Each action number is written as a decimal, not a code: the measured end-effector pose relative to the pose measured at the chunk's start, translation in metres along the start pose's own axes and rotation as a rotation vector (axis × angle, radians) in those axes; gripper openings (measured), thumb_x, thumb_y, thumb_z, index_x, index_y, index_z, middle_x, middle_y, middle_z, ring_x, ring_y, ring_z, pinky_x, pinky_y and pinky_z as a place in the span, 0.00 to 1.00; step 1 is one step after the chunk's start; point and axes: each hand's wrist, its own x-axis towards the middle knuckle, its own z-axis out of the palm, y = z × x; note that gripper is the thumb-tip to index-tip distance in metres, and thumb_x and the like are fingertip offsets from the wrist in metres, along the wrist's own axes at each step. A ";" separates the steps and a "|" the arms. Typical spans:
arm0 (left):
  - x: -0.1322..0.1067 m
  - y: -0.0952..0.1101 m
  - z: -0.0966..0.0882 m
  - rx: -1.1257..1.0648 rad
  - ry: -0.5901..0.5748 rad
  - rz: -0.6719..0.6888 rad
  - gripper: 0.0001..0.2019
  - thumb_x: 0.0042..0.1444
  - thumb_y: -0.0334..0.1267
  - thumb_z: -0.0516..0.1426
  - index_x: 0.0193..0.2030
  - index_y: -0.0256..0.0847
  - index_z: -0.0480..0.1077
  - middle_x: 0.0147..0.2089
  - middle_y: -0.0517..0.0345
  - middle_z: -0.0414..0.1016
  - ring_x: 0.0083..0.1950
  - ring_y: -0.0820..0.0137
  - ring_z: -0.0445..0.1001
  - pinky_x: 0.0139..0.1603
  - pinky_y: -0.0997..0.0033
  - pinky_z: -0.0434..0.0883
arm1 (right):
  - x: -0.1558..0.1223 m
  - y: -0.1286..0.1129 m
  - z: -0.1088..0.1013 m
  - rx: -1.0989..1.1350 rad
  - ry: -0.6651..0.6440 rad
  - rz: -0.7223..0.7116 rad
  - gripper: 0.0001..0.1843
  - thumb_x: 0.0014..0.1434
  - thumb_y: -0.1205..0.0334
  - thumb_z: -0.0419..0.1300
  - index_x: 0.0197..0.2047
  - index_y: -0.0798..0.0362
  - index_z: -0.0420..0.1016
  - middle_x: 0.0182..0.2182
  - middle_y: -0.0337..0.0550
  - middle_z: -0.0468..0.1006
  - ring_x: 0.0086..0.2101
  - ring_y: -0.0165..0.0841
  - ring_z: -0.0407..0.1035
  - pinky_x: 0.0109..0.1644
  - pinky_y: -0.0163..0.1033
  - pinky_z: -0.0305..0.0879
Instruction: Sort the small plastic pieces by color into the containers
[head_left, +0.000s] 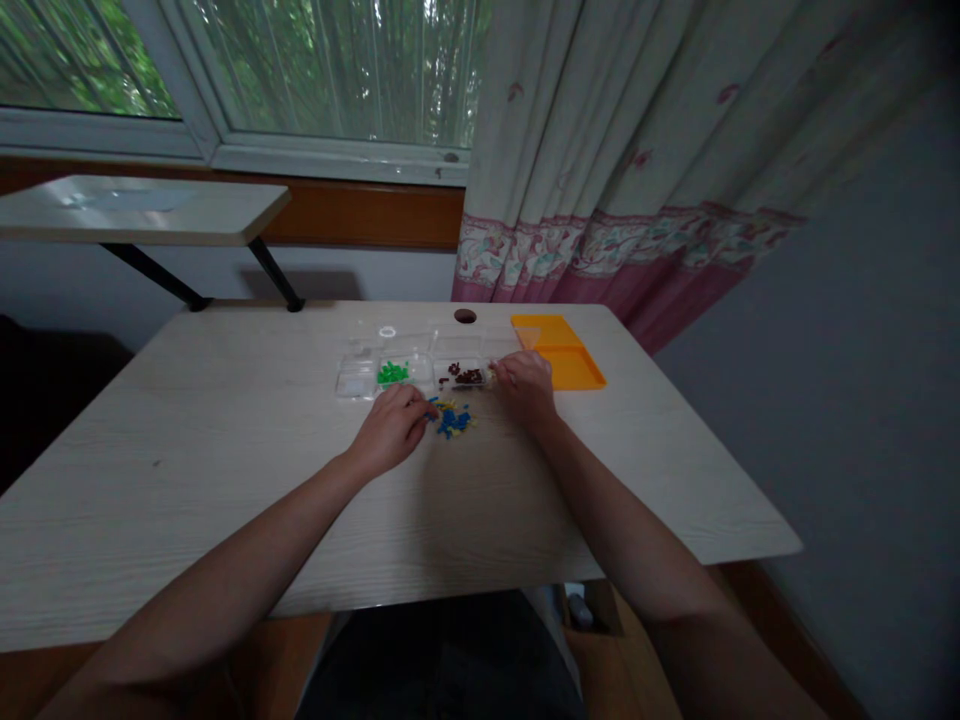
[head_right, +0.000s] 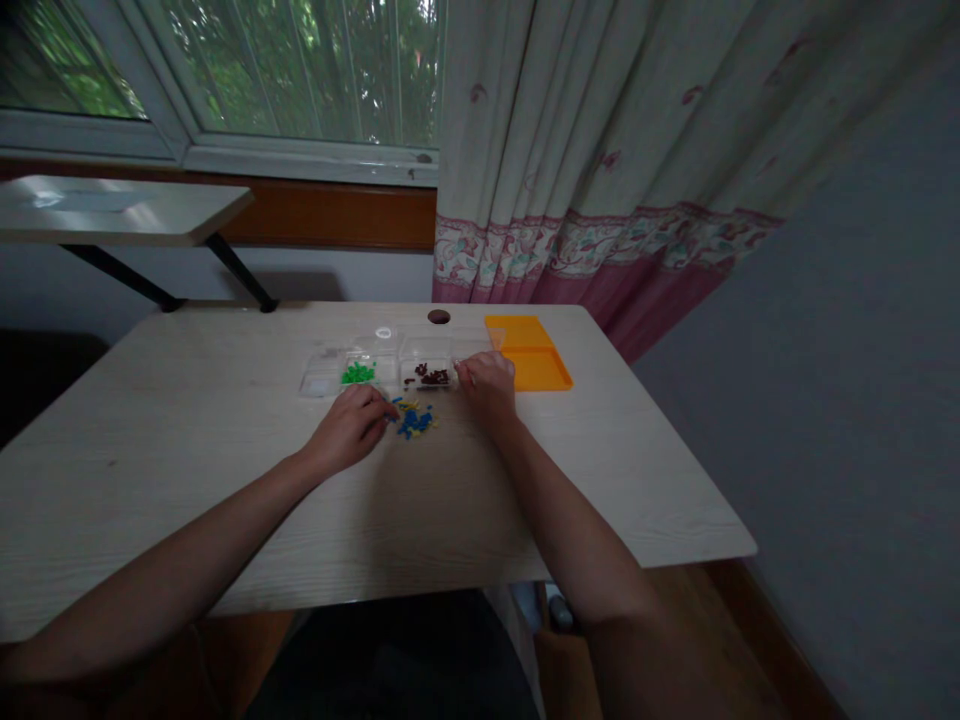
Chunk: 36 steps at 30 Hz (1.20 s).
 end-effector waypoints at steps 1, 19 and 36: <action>0.000 0.000 0.000 0.002 0.003 0.002 0.11 0.60 0.29 0.54 0.45 0.42 0.76 0.43 0.50 0.70 0.48 0.60 0.67 0.50 0.57 0.66 | 0.000 0.000 0.000 0.001 -0.001 0.001 0.20 0.70 0.53 0.51 0.33 0.50 0.79 0.35 0.44 0.81 0.40 0.37 0.67 0.47 0.44 0.53; -0.001 -0.001 0.000 -0.007 -0.014 0.019 0.10 0.61 0.35 0.57 0.48 0.43 0.75 0.44 0.50 0.70 0.48 0.59 0.67 0.50 0.56 0.66 | 0.001 0.000 0.000 -0.016 -0.018 0.006 0.19 0.69 0.53 0.52 0.34 0.51 0.79 0.36 0.44 0.81 0.40 0.38 0.67 0.47 0.44 0.53; 0.002 -0.001 0.001 -0.002 0.009 -0.006 0.08 0.64 0.40 0.56 0.39 0.40 0.73 0.40 0.51 0.71 0.45 0.61 0.67 0.49 0.59 0.65 | 0.002 -0.004 -0.002 0.022 -0.021 -0.013 0.20 0.69 0.53 0.50 0.33 0.51 0.78 0.36 0.44 0.82 0.41 0.38 0.68 0.49 0.44 0.55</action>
